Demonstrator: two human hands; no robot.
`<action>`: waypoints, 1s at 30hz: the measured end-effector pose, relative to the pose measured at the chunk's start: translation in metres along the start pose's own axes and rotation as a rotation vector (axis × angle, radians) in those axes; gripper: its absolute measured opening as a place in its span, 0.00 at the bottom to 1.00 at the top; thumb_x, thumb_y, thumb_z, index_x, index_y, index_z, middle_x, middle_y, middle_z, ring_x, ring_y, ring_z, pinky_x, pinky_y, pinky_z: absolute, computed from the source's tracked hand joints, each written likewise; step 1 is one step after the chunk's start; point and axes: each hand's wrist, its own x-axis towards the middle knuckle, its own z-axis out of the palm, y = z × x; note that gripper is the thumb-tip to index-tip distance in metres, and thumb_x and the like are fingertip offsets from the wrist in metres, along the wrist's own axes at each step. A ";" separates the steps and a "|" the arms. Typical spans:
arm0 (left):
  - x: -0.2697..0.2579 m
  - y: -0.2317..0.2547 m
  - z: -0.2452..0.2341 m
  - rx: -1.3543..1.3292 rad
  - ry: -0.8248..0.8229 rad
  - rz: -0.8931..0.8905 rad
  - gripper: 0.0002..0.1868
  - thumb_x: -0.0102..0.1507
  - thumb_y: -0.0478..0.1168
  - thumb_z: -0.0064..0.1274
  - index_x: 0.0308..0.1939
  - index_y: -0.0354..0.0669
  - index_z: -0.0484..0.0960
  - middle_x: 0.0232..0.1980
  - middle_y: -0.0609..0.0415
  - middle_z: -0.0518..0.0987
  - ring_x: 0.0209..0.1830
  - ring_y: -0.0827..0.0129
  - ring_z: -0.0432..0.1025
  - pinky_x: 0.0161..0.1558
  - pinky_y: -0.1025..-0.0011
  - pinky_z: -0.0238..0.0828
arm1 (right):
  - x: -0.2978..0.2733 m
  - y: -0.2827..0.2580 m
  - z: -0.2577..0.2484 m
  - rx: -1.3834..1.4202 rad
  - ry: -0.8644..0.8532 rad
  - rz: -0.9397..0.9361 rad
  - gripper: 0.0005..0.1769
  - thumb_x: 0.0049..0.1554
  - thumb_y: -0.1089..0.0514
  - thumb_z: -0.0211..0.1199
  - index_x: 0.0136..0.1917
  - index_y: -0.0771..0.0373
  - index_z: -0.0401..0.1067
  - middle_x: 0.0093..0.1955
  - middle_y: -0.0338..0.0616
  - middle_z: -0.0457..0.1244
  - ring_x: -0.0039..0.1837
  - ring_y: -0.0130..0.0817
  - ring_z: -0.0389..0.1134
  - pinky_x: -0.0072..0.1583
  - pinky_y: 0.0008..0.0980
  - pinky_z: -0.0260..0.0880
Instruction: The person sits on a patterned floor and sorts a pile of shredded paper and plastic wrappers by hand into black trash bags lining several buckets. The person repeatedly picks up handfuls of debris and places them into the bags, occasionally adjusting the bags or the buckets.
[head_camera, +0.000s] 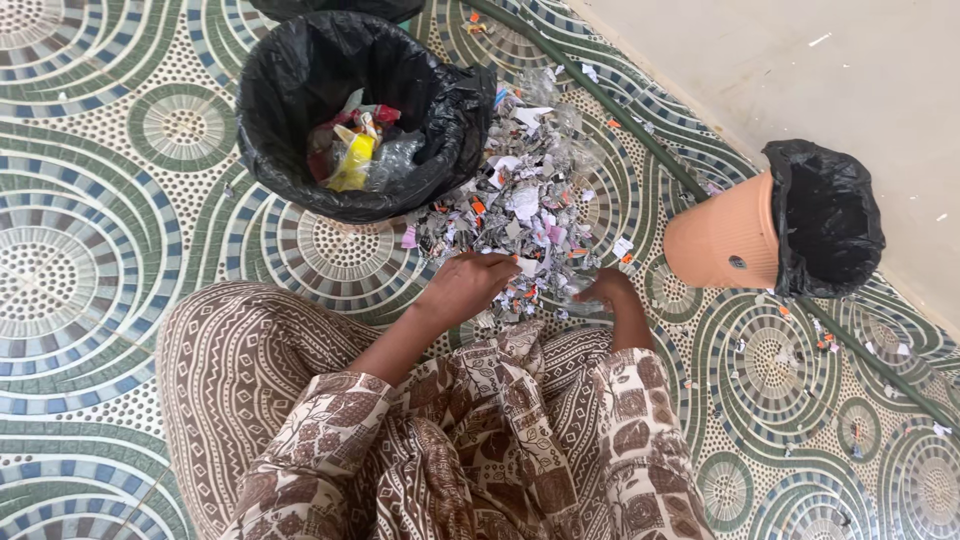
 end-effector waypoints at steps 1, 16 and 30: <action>0.003 0.001 -0.004 0.007 0.052 0.012 0.10 0.66 0.31 0.50 0.47 0.43 0.85 0.52 0.53 0.86 0.38 0.64 0.83 0.41 0.66 0.81 | -0.004 0.001 -0.004 -0.026 0.094 -0.016 0.43 0.39 0.41 0.87 0.57 0.71 0.73 0.51 0.59 0.70 0.45 0.44 0.73 0.49 0.39 0.74; 0.011 0.025 -0.148 -0.131 0.546 -0.375 0.20 0.67 0.30 0.53 0.62 0.49 0.82 0.60 0.49 0.80 0.62 0.54 0.75 0.63 0.59 0.73 | -0.234 -0.251 -0.065 0.741 0.649 -1.096 0.15 0.62 0.69 0.60 0.62 0.62 0.76 0.64 0.47 0.68 0.65 0.34 0.70 0.64 0.34 0.74; 0.001 -0.036 -0.132 0.335 0.436 -0.572 0.18 0.60 0.32 0.47 0.51 0.42 0.85 0.51 0.41 0.84 0.65 0.47 0.72 0.69 0.54 0.57 | -0.170 -0.375 -0.078 -0.026 0.606 -0.878 0.20 0.55 0.66 0.58 0.55 0.49 0.83 0.60 0.44 0.71 0.76 0.44 0.62 0.75 0.46 0.55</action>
